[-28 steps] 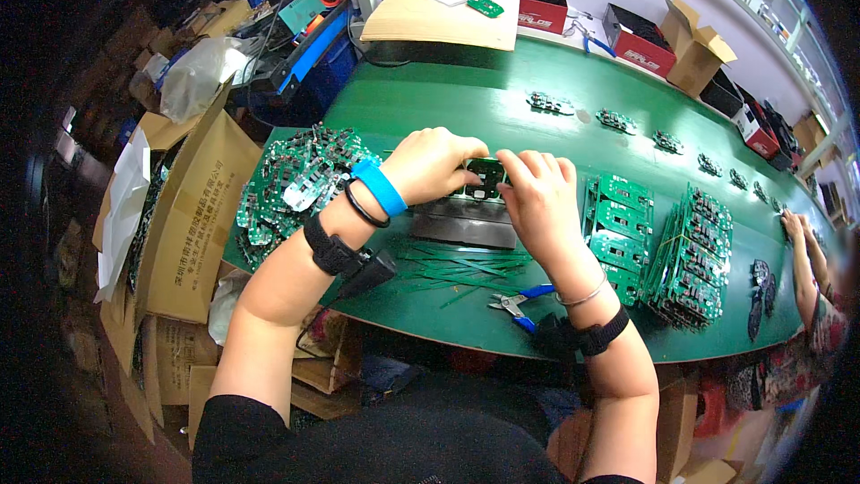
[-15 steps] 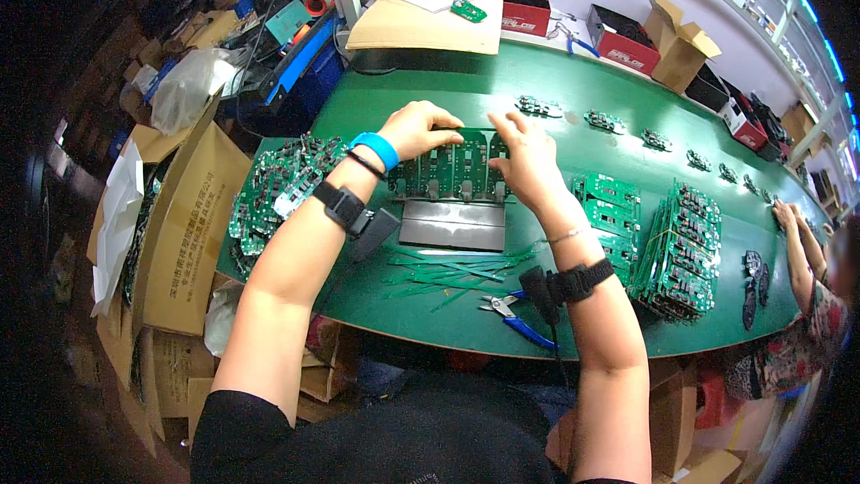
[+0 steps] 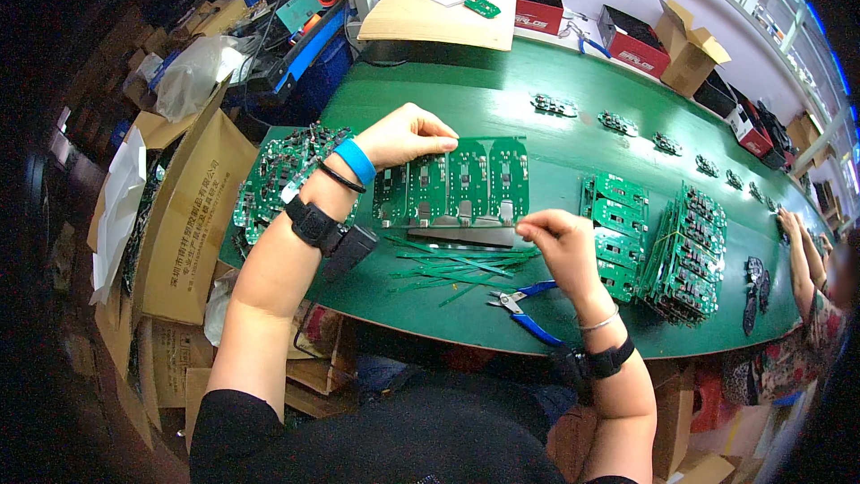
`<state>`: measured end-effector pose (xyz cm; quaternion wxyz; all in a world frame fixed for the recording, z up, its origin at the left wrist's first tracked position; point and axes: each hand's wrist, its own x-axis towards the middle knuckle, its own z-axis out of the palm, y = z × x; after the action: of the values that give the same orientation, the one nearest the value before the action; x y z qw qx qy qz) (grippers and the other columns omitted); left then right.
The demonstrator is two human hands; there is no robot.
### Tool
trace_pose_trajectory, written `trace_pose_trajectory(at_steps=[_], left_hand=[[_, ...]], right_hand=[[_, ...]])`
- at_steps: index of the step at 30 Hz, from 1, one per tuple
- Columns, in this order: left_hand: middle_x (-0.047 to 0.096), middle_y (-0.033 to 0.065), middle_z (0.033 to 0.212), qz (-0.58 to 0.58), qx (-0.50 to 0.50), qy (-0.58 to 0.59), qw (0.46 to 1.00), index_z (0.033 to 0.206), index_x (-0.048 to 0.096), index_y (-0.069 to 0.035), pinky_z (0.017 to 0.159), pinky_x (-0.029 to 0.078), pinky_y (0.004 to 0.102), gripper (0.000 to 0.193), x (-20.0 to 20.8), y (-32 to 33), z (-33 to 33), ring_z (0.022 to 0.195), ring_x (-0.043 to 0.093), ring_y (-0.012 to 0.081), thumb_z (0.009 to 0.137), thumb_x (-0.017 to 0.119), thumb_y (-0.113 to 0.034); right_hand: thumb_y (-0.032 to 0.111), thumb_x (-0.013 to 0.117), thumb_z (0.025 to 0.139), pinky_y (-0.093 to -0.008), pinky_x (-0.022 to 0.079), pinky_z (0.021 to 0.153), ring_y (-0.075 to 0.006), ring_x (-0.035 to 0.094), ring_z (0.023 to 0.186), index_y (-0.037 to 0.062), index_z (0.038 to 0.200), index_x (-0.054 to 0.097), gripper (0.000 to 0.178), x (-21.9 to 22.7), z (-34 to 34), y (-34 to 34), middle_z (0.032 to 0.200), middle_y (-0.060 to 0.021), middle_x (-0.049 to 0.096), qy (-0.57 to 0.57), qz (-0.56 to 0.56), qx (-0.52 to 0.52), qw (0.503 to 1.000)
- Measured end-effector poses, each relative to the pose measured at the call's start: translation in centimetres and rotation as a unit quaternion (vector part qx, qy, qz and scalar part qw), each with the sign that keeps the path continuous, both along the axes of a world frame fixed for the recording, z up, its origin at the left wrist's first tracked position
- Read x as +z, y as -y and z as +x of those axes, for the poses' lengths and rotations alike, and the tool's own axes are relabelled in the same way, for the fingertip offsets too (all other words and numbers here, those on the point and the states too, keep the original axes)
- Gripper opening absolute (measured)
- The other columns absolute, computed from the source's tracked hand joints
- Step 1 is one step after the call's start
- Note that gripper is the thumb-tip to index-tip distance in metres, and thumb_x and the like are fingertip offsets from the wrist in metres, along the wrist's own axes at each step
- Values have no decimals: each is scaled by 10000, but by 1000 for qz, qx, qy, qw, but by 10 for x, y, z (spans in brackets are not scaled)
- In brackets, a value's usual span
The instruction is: The worker is assembling printed circuit boards on an assembly line, using pliers to separate or trim components.
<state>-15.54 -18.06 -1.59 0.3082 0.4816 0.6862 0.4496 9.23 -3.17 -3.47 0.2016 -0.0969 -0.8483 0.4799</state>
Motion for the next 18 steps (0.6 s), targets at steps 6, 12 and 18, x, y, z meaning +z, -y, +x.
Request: trace_pose_trajectory(at_steps=[6,12,18], left_hand=[[664,42,827,-21,47,20,998,954,665,19,688,478,226,239,-13,8,-8,729,576,75,826,645,-182],[658,38,895,-34,-45,60,997,1023,637,24,735,459,213,322,2,0,11,806,560,67,830,649,-234],[649,88,1008,-46,-20,106,993,1059,629,-9,870,446,292,378,32,30,18,964,581,144,885,564,-338]], right_hand=[[180,734,676,-342,478,751,-259,596,889,40,946,653,315,-8,23,5,970,-119,622,23,221,44,974],[120,584,715,-384,431,859,-239,547,1000,104,1112,589,397,23,-10,19,1091,-69,573,-197,539,69,816],[86,658,733,-345,466,658,-260,574,738,54,872,611,150,35,-45,19,798,-78,605,-163,341,56,924]])
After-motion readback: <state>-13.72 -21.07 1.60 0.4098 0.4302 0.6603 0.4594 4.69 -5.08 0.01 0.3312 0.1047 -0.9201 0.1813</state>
